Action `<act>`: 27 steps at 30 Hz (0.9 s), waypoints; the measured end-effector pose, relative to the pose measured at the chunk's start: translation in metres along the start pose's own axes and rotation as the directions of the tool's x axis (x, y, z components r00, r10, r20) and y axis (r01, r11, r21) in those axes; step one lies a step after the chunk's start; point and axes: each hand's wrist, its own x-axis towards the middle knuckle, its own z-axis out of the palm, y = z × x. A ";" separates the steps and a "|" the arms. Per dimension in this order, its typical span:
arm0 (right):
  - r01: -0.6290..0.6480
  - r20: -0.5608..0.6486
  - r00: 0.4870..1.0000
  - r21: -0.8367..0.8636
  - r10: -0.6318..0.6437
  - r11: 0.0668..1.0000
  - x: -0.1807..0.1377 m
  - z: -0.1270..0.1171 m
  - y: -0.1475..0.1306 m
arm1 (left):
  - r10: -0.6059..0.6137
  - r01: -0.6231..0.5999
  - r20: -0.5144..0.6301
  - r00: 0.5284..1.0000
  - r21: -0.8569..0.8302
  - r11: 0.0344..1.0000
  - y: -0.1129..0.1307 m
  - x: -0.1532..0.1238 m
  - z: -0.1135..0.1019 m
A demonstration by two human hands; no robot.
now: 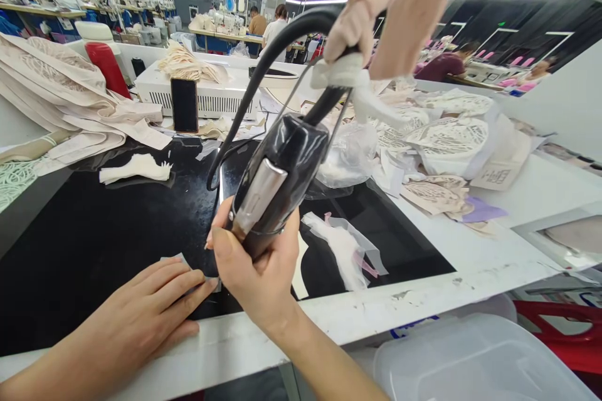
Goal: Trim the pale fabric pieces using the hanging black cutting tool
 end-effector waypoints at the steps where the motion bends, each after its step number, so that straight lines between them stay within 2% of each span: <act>1: -0.002 0.001 1.000 0.004 0.002 1.000 0.000 0.000 -0.001 | 0.000 0.000 0.002 1.000 -0.001 1.000 -0.001 0.000 0.000; 7: -0.005 0.029 1.000 0.034 0.004 0.999 -0.002 0.001 -0.004 | 0.015 -0.014 0.033 0.999 -0.007 1.000 -0.005 0.001 -0.001; 13: -0.059 -0.012 0.998 -0.020 0.059 0.998 -0.006 0.001 -0.004 | 0.017 -0.016 0.030 0.999 -0.020 1.000 -0.007 0.002 -0.001; 18: -0.027 0.009 1.000 0.043 0.026 0.999 0.002 0.002 -0.008 | 0.014 -0.012 0.017 1.000 -0.104 0.994 -0.011 0.001 -0.008; 22: -0.042 0.015 0.999 0.062 0.041 0.997 0.008 0.011 -0.013 | -0.081 0.082 0.018 0.997 -0.107 0.991 -0.022 -0.009 -0.025; 27: -0.132 0.062 0.990 0.137 0.124 0.982 0.005 0.035 -0.007 | -0.298 0.300 0.038 0.954 -0.092 0.950 -0.036 -0.047 -0.043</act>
